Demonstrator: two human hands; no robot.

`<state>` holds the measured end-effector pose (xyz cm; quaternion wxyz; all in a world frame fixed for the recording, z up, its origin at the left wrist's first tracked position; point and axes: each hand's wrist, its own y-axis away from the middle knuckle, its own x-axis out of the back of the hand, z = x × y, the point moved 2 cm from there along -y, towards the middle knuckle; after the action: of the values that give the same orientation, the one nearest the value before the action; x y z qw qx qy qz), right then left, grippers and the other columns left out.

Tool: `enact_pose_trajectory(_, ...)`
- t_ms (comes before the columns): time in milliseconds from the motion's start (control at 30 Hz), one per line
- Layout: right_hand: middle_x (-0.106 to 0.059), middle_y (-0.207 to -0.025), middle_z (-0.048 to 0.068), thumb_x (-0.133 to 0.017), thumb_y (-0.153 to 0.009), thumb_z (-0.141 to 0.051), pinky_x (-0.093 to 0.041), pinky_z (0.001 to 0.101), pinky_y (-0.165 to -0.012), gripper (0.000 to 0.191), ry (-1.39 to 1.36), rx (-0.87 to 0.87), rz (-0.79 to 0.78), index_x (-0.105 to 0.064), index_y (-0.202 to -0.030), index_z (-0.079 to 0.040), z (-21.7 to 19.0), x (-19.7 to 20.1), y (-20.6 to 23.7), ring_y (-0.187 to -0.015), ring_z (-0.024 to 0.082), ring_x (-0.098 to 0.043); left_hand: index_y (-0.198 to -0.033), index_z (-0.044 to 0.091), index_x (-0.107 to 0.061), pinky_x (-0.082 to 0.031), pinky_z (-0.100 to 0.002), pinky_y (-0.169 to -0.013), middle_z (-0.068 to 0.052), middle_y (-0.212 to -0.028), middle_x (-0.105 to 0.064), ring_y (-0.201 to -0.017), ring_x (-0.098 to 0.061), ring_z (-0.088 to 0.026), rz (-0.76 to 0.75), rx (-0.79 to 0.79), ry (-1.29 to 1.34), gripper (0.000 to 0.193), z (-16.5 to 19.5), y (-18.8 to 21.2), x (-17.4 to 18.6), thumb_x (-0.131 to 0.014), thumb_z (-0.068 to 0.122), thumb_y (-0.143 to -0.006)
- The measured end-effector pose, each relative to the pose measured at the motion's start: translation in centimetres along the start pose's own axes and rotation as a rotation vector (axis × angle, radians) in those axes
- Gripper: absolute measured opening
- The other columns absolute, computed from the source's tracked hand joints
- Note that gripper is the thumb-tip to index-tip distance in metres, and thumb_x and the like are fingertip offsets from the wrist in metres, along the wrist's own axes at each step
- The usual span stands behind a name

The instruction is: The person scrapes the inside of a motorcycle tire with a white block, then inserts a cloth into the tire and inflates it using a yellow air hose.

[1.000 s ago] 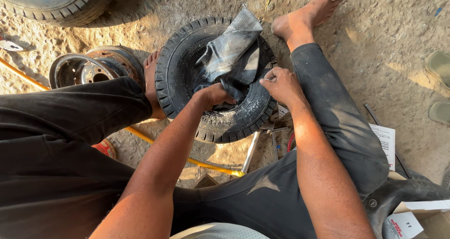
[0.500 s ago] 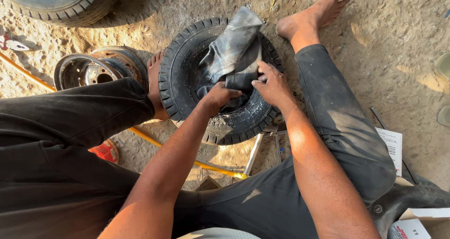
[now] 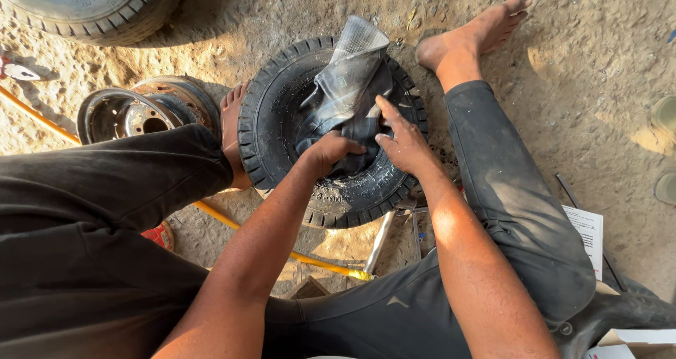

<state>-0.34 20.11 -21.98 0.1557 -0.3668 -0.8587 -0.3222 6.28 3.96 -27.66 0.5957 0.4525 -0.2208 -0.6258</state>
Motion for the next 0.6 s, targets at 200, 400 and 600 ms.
enact_pose_trajectory(200,-0.067,-0.131,0.018,-0.069,-0.09,-0.01,-0.054,0.0427,-0.098,0.069,0.088,-0.118,0.146,-0.041,-0.154,-0.014,0.8,0.4,-1.0,-0.117,0.032,-0.068,-0.139,-0.011,-0.049,-0.046,-0.042,-0.105,-0.028,-0.138,-0.058,-0.122,-0.057,-0.031,0.231,-0.072,-0.118,0.091,1.1,-1.0,-0.2,-0.091,0.046,-0.082)
enact_pose_trajectory(400,-0.069,-0.128,0.018,-0.073,-0.088,-0.008,-0.055,0.0417,-0.094,0.055,0.093,0.011,0.193,-0.058,-0.141,-0.008,1.7,0.7,-1.3,-0.108,0.031,-0.071,-0.125,-0.001,-0.069,-0.052,-0.035,-0.092,-0.018,-0.12,-0.076,-0.103,-0.07,-0.027,0.453,-0.47,0.02,0.065,1.4,-0.9,-1.6,-0.08,0.041,-0.078)
enact_pose_trajectory(600,-0.067,-0.131,0.02,-0.081,-0.085,-0.015,-0.045,0.0451,-0.108,0.049,0.266,0.123,0.406,-0.063,-0.128,-0.002,2.0,1.6,-1.1,-0.125,0.037,-0.06,-0.122,-0.004,-0.067,-0.05,-0.041,-0.094,-0.026,-0.122,-0.069,-0.111,-0.066,-0.037,0.83,-0.064,-0.16,0.057,0.0,-1.0,-1.4,-0.085,0.035,-0.084)
